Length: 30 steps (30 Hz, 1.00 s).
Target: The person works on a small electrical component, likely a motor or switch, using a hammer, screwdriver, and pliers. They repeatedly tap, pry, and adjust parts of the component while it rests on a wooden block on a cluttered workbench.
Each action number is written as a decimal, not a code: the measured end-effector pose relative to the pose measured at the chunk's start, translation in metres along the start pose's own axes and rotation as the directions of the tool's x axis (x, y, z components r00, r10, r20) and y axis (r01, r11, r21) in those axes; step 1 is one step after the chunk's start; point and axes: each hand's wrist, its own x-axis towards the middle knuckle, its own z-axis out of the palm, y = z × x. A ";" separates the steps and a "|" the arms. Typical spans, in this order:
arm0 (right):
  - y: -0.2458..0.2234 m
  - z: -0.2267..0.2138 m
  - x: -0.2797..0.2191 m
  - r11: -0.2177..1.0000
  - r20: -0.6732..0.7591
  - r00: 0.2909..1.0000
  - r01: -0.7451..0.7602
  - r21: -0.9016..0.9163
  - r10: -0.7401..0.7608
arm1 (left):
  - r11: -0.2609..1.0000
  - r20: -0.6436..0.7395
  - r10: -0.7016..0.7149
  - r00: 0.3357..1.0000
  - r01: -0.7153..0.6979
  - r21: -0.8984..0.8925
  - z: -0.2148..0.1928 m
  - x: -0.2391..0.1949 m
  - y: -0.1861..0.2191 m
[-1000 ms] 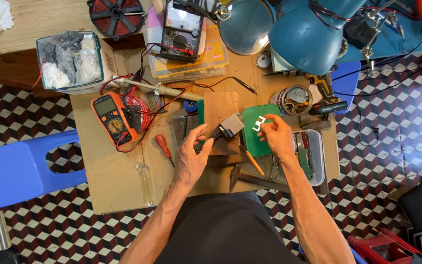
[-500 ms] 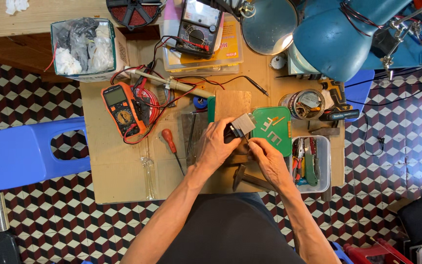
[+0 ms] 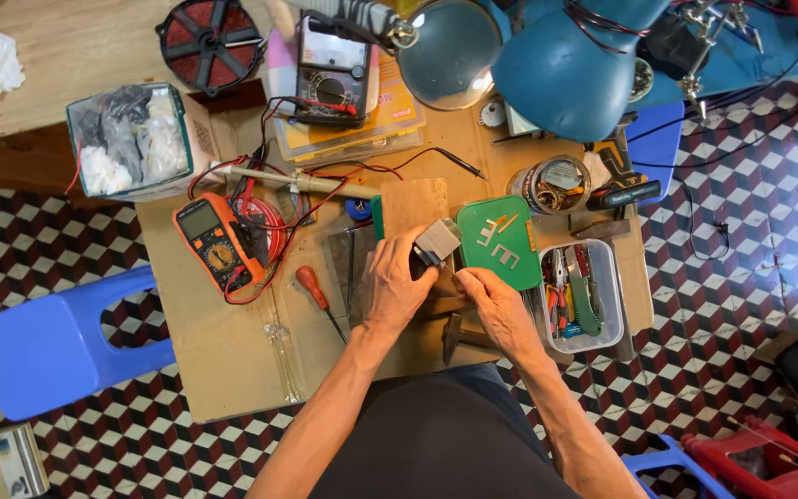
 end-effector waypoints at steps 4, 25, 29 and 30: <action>0.051 -0.012 -0.018 0.998 -0.176 0.983 -0.043 0.049 0.051 | 1.000 0.042 -0.014 0.999 0.015 -0.019 -0.007 0.005 0.001; 0.168 0.007 -0.052 0.664 0.071 0.972 0.205 -0.719 -0.223 | 0.996 0.184 0.088 0.979 -0.084 -0.027 -0.025 0.024 -0.017; 0.110 -0.001 -0.088 0.927 -0.150 0.989 -0.058 -0.371 0.002 | 0.995 0.160 0.092 0.983 -0.086 -0.043 -0.023 0.023 -0.021; 0.091 -0.005 -0.090 0.917 -0.196 0.973 -0.187 -0.352 0.123 | 0.995 0.147 0.097 0.984 -0.094 -0.026 -0.023 0.022 -0.022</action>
